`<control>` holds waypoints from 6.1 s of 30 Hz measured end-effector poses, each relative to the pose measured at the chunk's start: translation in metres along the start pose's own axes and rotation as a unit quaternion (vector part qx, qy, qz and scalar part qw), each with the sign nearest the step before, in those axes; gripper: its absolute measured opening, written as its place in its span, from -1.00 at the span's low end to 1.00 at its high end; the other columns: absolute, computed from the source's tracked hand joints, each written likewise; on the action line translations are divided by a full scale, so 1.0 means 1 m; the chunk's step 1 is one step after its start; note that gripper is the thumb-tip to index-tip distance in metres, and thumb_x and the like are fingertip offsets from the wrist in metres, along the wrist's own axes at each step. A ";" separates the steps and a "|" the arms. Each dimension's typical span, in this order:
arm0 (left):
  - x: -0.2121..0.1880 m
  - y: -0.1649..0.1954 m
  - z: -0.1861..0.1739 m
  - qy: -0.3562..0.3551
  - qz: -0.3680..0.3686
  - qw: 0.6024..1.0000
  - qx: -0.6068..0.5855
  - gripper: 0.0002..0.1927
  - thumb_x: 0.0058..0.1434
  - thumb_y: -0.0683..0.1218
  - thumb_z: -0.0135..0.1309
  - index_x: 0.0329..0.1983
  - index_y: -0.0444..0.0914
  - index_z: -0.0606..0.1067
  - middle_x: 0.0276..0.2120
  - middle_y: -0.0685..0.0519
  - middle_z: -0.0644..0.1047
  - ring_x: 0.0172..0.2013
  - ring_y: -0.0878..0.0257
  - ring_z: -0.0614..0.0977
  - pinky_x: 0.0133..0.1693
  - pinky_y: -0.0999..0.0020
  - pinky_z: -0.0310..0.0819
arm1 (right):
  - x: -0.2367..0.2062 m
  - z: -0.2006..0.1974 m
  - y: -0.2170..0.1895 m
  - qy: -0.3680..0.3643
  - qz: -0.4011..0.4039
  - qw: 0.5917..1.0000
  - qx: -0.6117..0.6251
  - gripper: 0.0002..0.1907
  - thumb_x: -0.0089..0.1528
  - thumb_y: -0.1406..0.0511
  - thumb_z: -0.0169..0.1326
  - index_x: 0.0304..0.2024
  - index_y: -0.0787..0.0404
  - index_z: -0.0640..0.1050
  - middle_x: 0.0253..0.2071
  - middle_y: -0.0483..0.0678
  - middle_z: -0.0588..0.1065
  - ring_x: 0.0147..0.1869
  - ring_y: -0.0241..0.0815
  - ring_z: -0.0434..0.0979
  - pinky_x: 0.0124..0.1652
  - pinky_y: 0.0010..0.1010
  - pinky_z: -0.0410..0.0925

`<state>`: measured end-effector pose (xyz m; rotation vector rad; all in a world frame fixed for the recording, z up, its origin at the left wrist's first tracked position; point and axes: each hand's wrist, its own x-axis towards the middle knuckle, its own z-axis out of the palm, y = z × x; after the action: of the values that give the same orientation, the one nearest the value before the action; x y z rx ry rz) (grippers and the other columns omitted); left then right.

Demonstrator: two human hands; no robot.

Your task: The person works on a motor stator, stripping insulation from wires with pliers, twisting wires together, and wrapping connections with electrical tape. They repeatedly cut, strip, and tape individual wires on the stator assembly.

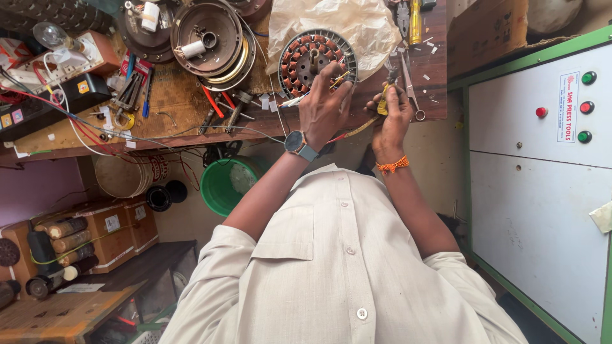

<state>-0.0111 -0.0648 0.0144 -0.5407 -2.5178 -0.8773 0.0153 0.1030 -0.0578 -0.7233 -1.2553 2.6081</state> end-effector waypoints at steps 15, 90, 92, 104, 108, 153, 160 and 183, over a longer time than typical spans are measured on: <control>-0.003 -0.006 -0.012 -0.021 -0.021 0.999 -0.032 -0.83 0.25 -0.11 0.19 -0.11 -0.21 0.58 0.20 0.06 0.36 0.11 0.12 0.58 -0.06 0.24 0.63 | -0.008 0.011 -0.001 -0.047 0.038 0.998 0.025 -0.81 0.41 0.19 0.01 -0.04 0.15 0.50 -0.29 -0.09 0.53 -0.27 -0.15 0.65 -0.22 -0.29 0.56; -0.004 -0.009 0.023 -0.012 -0.105 0.991 0.085 -0.83 0.23 -0.09 0.21 -0.21 -0.21 0.46 0.31 0.12 0.43 -0.13 0.19 0.61 -0.20 0.29 0.60 | -0.012 0.055 -0.009 -0.033 -0.115 0.963 -0.241 -0.77 0.31 0.32 0.24 -0.37 0.40 0.63 -0.45 -0.07 0.58 -0.41 -0.41 0.50 -0.35 -0.56 0.34; -0.004 -0.009 0.024 -0.017 -0.103 0.991 0.088 -0.84 0.24 -0.10 0.21 -0.22 -0.21 0.46 0.32 0.11 0.43 -0.13 0.19 0.61 -0.19 0.30 0.61 | -0.013 0.055 -0.009 -0.033 -0.110 0.964 -0.238 -0.78 0.31 0.33 0.23 -0.36 0.39 0.63 -0.44 -0.08 0.58 -0.41 -0.41 0.52 -0.36 -0.56 0.37; -0.001 -0.006 0.020 -0.016 -0.106 0.990 0.095 -0.84 0.26 -0.11 0.18 -0.22 -0.25 0.45 0.30 0.08 0.45 -0.16 0.17 0.61 -0.22 0.31 0.62 | -0.013 0.057 -0.014 -0.036 -0.081 0.968 -0.233 -0.79 0.30 0.33 0.24 -0.36 0.38 0.63 -0.44 -0.10 0.58 -0.43 -0.42 0.53 -0.38 -0.58 0.39; 0.000 -0.003 0.016 -0.014 -0.103 0.991 0.089 -0.84 0.34 -0.11 0.15 -0.19 -0.29 0.46 0.29 0.05 0.45 -0.17 0.16 0.61 -0.23 0.30 0.61 | -0.011 0.057 -0.015 -0.047 -0.068 0.973 -0.217 -0.80 0.29 0.33 0.25 -0.35 0.37 0.63 -0.43 -0.12 0.58 -0.42 -0.42 0.53 -0.38 -0.59 0.38; 0.000 0.000 0.021 -0.005 -0.116 0.990 0.074 -0.83 0.24 -0.12 0.19 -0.20 -0.24 0.45 0.32 0.14 0.44 -0.18 0.18 0.58 -0.22 0.31 0.59 | 0.007 0.035 -0.014 -0.085 -0.016 0.980 -0.177 -0.83 0.29 0.35 0.25 -0.37 0.34 0.63 -0.44 -0.11 0.57 -0.43 -0.41 0.51 -0.36 -0.58 0.39; 0.001 0.001 0.018 -0.009 -0.114 0.991 0.072 -0.83 0.30 -0.08 0.17 -0.18 -0.27 0.48 0.29 0.11 0.46 -0.20 0.17 0.59 -0.25 0.28 0.58 | 0.007 0.034 -0.013 -0.100 -0.021 0.980 -0.170 -0.84 0.28 0.36 0.24 -0.36 0.36 0.63 -0.43 -0.11 0.58 -0.42 -0.41 0.50 -0.36 -0.57 0.38; 0.003 0.004 0.019 0.005 -0.124 0.991 0.051 -0.85 0.27 -0.10 0.16 -0.26 -0.25 0.45 0.29 0.09 0.47 -0.22 0.17 0.59 -0.26 0.28 0.58 | 0.000 0.041 -0.026 -0.087 0.000 0.978 -0.192 -0.85 0.30 0.37 0.21 -0.33 0.37 0.64 -0.40 -0.09 0.59 -0.40 -0.42 0.53 -0.34 -0.58 0.42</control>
<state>-0.0158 -0.0487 0.0044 -0.1912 -2.6424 -0.8274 -0.0058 0.0914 -0.0158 -0.5539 -1.8424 2.4971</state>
